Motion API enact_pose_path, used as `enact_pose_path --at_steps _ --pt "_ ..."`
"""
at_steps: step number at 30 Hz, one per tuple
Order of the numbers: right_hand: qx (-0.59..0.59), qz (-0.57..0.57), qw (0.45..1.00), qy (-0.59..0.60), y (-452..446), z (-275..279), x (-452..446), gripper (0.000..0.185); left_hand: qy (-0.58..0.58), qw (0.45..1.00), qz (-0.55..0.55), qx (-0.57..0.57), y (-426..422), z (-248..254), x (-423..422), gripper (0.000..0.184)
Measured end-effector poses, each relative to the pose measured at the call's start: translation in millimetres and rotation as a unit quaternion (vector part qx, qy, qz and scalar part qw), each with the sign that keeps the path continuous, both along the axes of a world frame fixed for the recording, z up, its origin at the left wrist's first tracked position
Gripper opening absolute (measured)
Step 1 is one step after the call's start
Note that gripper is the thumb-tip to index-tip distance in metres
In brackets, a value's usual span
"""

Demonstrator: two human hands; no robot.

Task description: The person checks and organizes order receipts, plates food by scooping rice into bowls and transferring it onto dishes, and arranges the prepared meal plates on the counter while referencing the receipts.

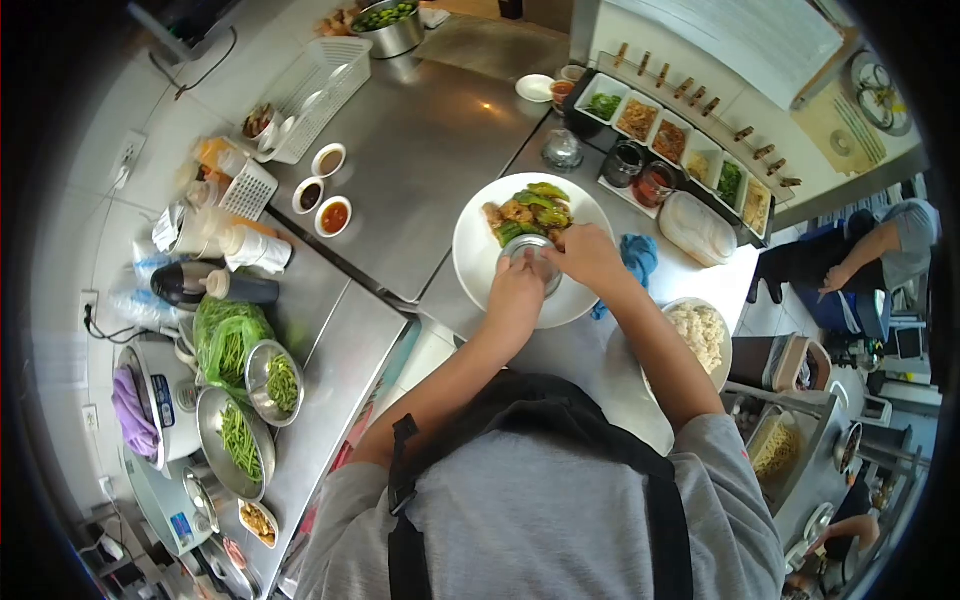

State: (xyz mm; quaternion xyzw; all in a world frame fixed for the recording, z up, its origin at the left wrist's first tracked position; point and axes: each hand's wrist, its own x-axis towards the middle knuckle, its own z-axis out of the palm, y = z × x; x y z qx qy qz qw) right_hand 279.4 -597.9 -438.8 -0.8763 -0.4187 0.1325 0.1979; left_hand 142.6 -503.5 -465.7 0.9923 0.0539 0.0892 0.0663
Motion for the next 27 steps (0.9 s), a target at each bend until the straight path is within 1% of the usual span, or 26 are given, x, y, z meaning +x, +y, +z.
enact_pose_path --at_steps 2,3,6,7,10,12,13,15,16,18,20,21,23,24,26,27 --pt "-0.112 -0.03 0.991 0.073 17.9 0.2 -2.0 0.032 -0.023 1.0 0.003 -0.02 0.3 -2.2 -2.2 0.047" --pt "-0.134 -0.056 0.971 0.188 21.5 15.1 -0.6 0.032 -0.01 1.0 0.01 -0.027 -0.8 -3.6 -2.3 0.04" --pt "-0.105 -0.05 0.982 0.151 27.5 7.2 -0.1 0.03 -0.031 0.999 0.02 -0.04 -1.8 -6.1 -3.8 0.041" --pt "-0.121 -0.026 0.987 0.107 28.9 7.3 -1.2 0.029 -0.029 0.998 0.019 -0.053 -0.8 -5.7 -2.7 0.042" --pt "-0.089 -0.028 0.989 -0.111 30.5 -13.1 -9.3 0.032 -0.019 0.997 0.016 -0.077 2.9 -5.0 -4.8 0.046" --pt "-0.101 -0.043 0.991 -0.078 29.2 -10.3 -12.9 0.034 -0.008 0.997 0.01 -0.077 2.7 2.7 -6.7 0.049" --pt "-0.106 -0.051 0.991 -0.062 28.4 -9.1 -14.0 0.035 -0.039 0.997 0.015 -0.068 1.8 -0.5 -5.9 0.045" --pt "-0.08 -0.048 0.993 -0.078 24.6 -16.4 -14.0 0.035 -0.099 0.994 0.025 -0.049 1.0 -5.8 -4.4 0.038" --pt "-0.067 -0.047 0.993 -0.085 22.9 -20.1 -13.9 0.034 -0.085 0.995 0.018 -0.045 1.7 -8.7 -5.0 0.039" --pt "-0.058 -0.048 0.992 -0.098 21.1 -22.1 -13.3 0.032 -0.055 0.998 0.005 -0.037 3.5 6.7 -7.4 0.041" --pt "-0.027 -0.046 0.992 -0.111 20.0 -17.1 -13.9 0.031 0.018 0.995 0.002 -0.096 7.6 27.6 -5.8 0.038" --pt "-0.002 -0.042 0.992 -0.118 18.7 -3.3 -14.2 0.03 0.054 0.991 0.001 -0.126 8.6 37.0 -6.2 0.037" --pt "0.047 -0.032 0.991 -0.121 15.4 22.1 -15.4 0.027 0.032 0.991 -0.001 -0.133 9.4 46.9 -11.3 0.033" --pt "0.06 -0.053 0.996 -0.043 12.9 38.7 -18.2 0.029 0.02 0.991 -0.003 -0.136 10.6 50.3 -14.3 0.031" --pt "0.084 -0.095 0.985 0.115 5.9 64.1 -25.9 0.032 -0.079 0.986 -0.017 -0.147 17.6 53.8 -27.1 0.029" --pt "0.088 -0.116 0.981 0.13 2.6 64.4 -27.0 0.035 -0.128 0.98 -0.024 -0.152 23.8 55.1 -33.8 0.028"
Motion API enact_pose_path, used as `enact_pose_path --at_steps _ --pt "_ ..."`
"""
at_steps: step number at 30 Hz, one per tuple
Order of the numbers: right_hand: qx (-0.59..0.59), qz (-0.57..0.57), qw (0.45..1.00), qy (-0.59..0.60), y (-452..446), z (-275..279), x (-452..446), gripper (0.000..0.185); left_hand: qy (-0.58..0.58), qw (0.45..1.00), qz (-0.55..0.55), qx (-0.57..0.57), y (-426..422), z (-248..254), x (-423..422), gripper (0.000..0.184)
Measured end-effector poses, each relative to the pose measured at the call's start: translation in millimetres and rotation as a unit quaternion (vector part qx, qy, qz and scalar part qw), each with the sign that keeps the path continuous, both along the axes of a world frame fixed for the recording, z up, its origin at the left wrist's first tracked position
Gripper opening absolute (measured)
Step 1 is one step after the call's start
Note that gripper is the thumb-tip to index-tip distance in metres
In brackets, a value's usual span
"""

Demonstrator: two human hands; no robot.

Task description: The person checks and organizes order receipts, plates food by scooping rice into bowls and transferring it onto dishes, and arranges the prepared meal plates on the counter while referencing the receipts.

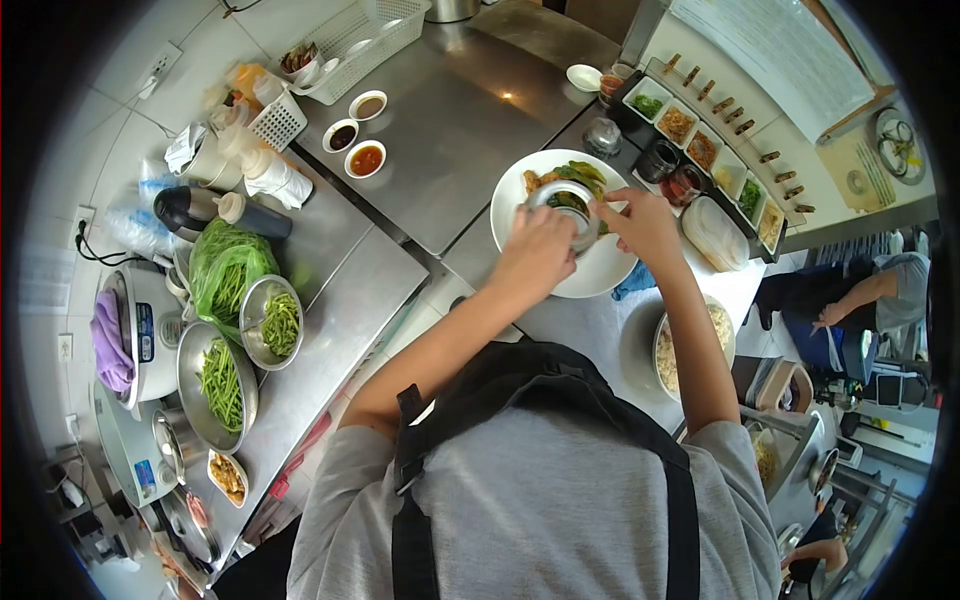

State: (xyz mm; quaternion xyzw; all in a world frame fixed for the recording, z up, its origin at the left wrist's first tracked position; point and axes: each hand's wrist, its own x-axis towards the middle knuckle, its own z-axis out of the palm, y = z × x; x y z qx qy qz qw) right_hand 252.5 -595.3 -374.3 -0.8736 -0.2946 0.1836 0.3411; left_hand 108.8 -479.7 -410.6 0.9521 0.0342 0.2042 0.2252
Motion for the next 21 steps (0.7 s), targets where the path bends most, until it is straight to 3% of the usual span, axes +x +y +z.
enact_pose_path --at_steps 2,3,6,8,13,16,19,21 --pt "0.007 -0.037 0.999 0.032 -4.9 0.0 -1.7 0.041 -0.039 0.997 0.056 -0.021 14.7 2.5 -13.5 0.028" --pt "0.021 0.021 0.999 -0.027 -6.3 -10.9 -6.3 0.044 -0.058 0.994 0.085 -0.031 21.1 3.0 -20.4 0.027" --pt "0.042 0.162 0.967 -0.192 -8.6 -61.8 -37.3 0.051 -0.04 0.948 0.157 -0.275 40.7 -6.6 -28.6 0.031" --pt "0.032 0.211 0.933 -0.291 -8.0 -76.5 -62.8 0.053 -0.035 0.914 0.169 -0.368 51.8 -19.0 -28.6 0.035" --pt "0.031 0.184 0.947 -0.261 -11.3 -89.3 -78.1 0.048 -0.05 0.815 0.197 -0.542 52.1 -21.5 -38.9 0.044" --pt "0.033 0.203 0.941 -0.269 -14.0 -93.1 -82.4 0.043 -0.05 0.783 0.207 -0.584 49.6 -24.3 -43.3 0.05" --pt "0.052 0.22 0.937 -0.267 -19.7 -94.0 -86.6 0.035 -0.061 0.819 0.201 -0.534 42.4 -18.3 -49.7 0.059" --pt "0.073 0.206 0.945 -0.244 -22.5 -87.4 -86.2 0.029 -0.055 0.814 0.206 -0.54 46.1 -21.9 -57.6 0.054"
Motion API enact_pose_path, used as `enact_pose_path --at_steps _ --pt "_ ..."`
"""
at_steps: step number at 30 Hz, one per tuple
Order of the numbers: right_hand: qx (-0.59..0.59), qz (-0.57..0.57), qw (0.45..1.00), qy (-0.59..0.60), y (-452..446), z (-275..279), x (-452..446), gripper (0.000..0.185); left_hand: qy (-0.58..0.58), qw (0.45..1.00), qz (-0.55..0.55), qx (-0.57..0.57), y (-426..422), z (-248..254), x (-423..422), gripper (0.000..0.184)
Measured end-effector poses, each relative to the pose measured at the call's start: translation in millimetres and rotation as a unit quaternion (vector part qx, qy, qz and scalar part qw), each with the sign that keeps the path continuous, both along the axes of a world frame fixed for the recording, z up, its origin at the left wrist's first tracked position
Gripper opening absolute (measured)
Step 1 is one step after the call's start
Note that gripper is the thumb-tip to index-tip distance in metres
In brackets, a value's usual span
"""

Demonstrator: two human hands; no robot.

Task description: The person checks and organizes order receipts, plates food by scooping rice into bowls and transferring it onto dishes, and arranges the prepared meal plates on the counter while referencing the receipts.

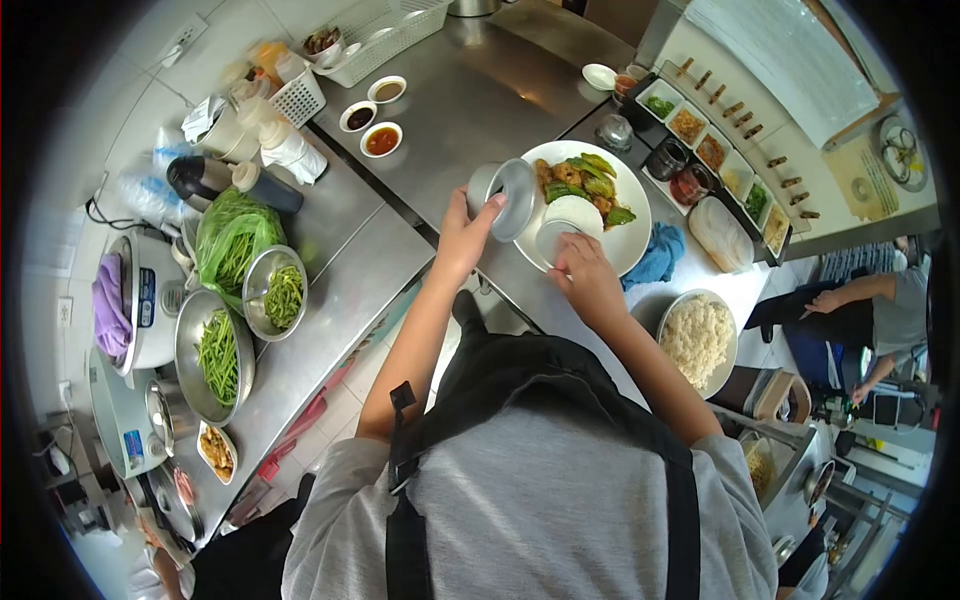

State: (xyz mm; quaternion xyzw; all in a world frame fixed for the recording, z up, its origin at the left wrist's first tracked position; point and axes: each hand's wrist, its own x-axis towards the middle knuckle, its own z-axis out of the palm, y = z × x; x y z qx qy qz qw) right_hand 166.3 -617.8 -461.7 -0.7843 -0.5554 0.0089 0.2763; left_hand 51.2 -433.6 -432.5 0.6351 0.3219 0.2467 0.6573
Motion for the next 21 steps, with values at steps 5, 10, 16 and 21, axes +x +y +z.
enact_pose_path --at_steps 5,10,16,21 --pt "0.045 -0.132 0.924 0.355 3.3 59.2 3.8 0.024 -0.004 0.994 0.0 -0.112 3.9 -11.5 -22.8 0.052" --pt "0.076 -0.02 0.892 0.445 47.3 85.5 6.0 0.026 -0.094 0.956 -0.019 -0.279 -14.7 -1.4 -41.5 0.058" --pt "0.182 -0.081 0.962 0.186 42.6 115.0 30.5 0.029 -0.222 0.895 -0.007 -0.386 -2.1 9.1 -90.1 0.06" --pt "-0.133 -0.105 0.984 -0.057 -62.7 4.3 166.9 0.04 -0.284 0.899 0.059 -0.327 33.8 24.4 -168.8 0.061"
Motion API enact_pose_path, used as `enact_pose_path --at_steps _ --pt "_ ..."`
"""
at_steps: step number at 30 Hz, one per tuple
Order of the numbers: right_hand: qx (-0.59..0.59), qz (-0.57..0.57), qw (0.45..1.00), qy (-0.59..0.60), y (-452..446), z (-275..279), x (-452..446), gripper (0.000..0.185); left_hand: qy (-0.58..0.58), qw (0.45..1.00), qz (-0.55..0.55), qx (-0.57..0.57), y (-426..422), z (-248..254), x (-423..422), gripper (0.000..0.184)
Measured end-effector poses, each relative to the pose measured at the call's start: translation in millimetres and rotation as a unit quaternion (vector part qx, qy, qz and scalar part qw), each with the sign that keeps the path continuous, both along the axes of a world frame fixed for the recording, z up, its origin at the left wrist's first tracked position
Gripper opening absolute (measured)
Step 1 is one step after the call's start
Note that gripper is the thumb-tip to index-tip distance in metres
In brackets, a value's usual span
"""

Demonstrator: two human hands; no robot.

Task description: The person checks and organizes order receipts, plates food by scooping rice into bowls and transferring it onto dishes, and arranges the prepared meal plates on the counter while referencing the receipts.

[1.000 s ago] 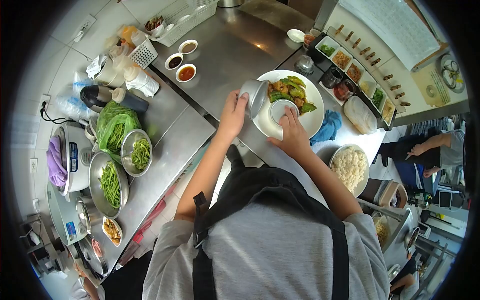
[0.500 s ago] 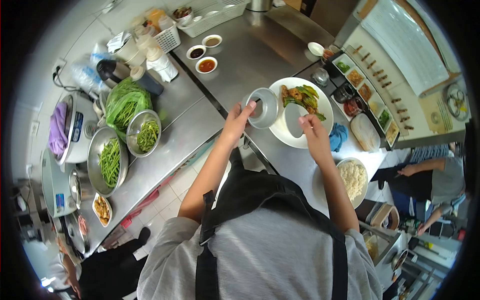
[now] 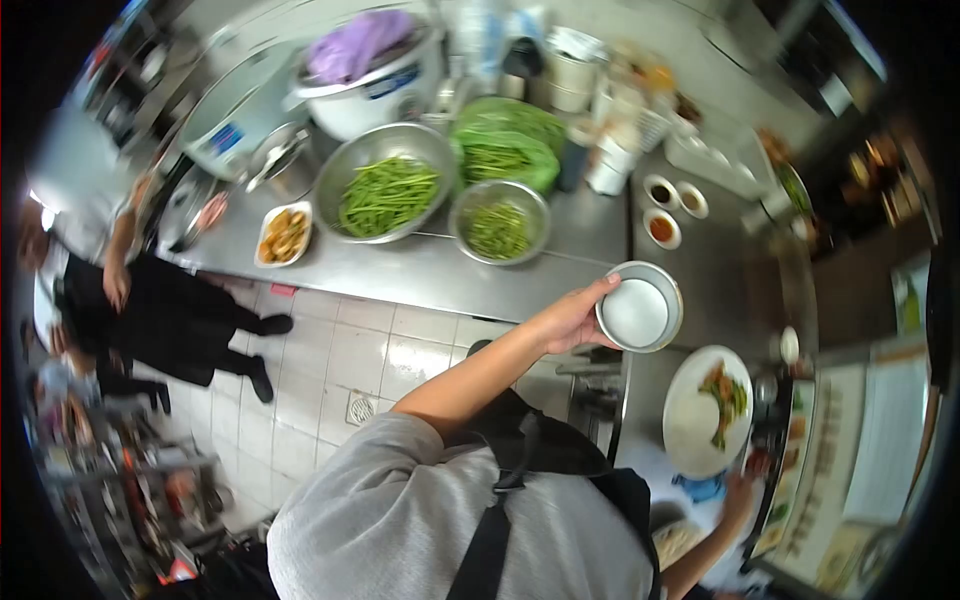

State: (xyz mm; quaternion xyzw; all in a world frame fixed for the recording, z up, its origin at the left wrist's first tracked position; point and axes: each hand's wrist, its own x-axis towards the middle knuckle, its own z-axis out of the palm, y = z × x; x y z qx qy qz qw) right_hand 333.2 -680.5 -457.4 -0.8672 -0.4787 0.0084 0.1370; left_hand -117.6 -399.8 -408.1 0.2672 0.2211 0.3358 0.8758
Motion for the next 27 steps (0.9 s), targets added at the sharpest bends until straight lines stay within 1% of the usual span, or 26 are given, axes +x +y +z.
enact_pose_path --at_steps 1,2,3,4,5,6,7,8,9,10,11,12,13,15,16,19,20,21,23,25,26,27 --pt "-0.135 -0.022 0.991 0.014 -21.3 -29.7 27.7 0.045 0.007 1.0 0.014 0.015 9.6 2.8 -19.1 0.063" --pt "-0.265 -0.027 0.964 0.022 -40.9 -58.2 53.9 0.05 0.015 0.999 0.019 0.028 19.6 5.5 -36.0 0.065" --pt "-0.237 -0.048 0.969 0.052 -45.9 -57.4 33.0 0.054 0.049 0.995 0.079 0.032 28.2 16.8 -56.9 0.063" --pt "-0.247 -0.108 0.96 0.072 -77.1 -139.8 102.3 0.058 0.085 0.986 0.138 0.034 35.1 30.8 -82.6 0.061" --pt "-0.321 -0.139 0.936 -0.048 -49.5 -99.9 46.0 0.048 0.123 0.974 0.18 0.061 45.0 40.5 -113.1 0.064" --pt "-0.279 -0.164 0.944 -0.07 -29.8 -83.6 6.0 0.048 0.183 0.953 0.235 0.061 52.0 55.8 -147.4 0.069" --pt "-0.226 -0.168 0.957 -0.07 -13.9 -77.5 -11.9 0.048 0.235 0.917 0.316 0.065 66.4 56.5 -184.5 0.073" --pt "-0.177 -0.16 0.968 -0.071 3.4 -69.1 -30.3 0.047 0.23 0.899 0.369 0.051 78.1 59.3 -226.9 0.077" --pt "-0.131 -0.146 0.978 -0.069 24.3 -60.1 -47.2 0.047 0.274 0.85 0.443 0.081 103.1 33.2 -285.2 0.076" --pt "-0.084 -0.131 0.985 -0.07 45.4 -48.1 -65.0 0.047 0.303 0.802 0.506 0.091 109.9 51.0 -327.1 0.074" --pt "-0.045 -0.112 0.99 -0.07 66.9 -35.8 -82.0 0.046 0.274 0.769 0.57 0.09 125.8 46.1 -375.5 0.071" --pt "-0.004 -0.096 0.993 -0.072 86.6 -24.4 -96.8 0.046 0.321 0.738 0.586 0.097 129.6 50.3 -420.8 0.068" --pt "0.032 -0.079 0.994 -0.075 105.3 -12.6 -110.6 0.046 0.366 0.704 0.6 0.105 131.2 54.1 -462.2 0.065" --pt "0.087 -0.053 0.991 -0.086 136.7 7.6 -134.9 0.045 0.404 0.707 0.572 0.094 138.6 49.8 -528.1 0.055" --pt "0.107 -0.042 0.989 -0.092 150.3 18.0 -144.3 0.045 0.394 0.733 0.549 0.078 143.3 45.5 -550.3 0.044" --pt "0.152 -0.017 0.982 -0.106 183.5 40.8 -165.6 0.044 0.376 0.774 0.509 0.011 167.6 32.7 -579.8 0.04" --pt "0.163 -0.012 0.98 -0.111 189.8 47.2 -170.3 0.043 0.366 0.784 0.501 0.025 180.9 16.3 -595.6 0.041" --pt "0.171 -0.008 0.979 -0.114 196.7 51.9 -175.7 0.043 0.399 0.789 0.467 -0.01 189.0 11.4 -607.0 0.038" --pt "0.184 -0.004 0.975 -0.123 206.2 62.2 -181.3 0.042 0.486 0.75 0.448 0.009 202.6 9.1 -625.3 0.033" --pt "0.193 0.001 0.972 -0.132 212.8 70.0 -185.9 0.042 0.604 0.647 0.435 0.165 222.7 -21.8 -668.2 0.033" --pt "0.197 0.004 0.971 -0.136 216.4 73.8 -187.8 0.041 0.652 0.583 0.421 0.241 224.5 -20.2 -670.4 0.034" --pt "0.198 0.002 0.97 -0.14 217.3 76.5 -187.5 0.041 0.706 0.532 0.384 0.266 225.2 -17.3 -673.6 0.034"
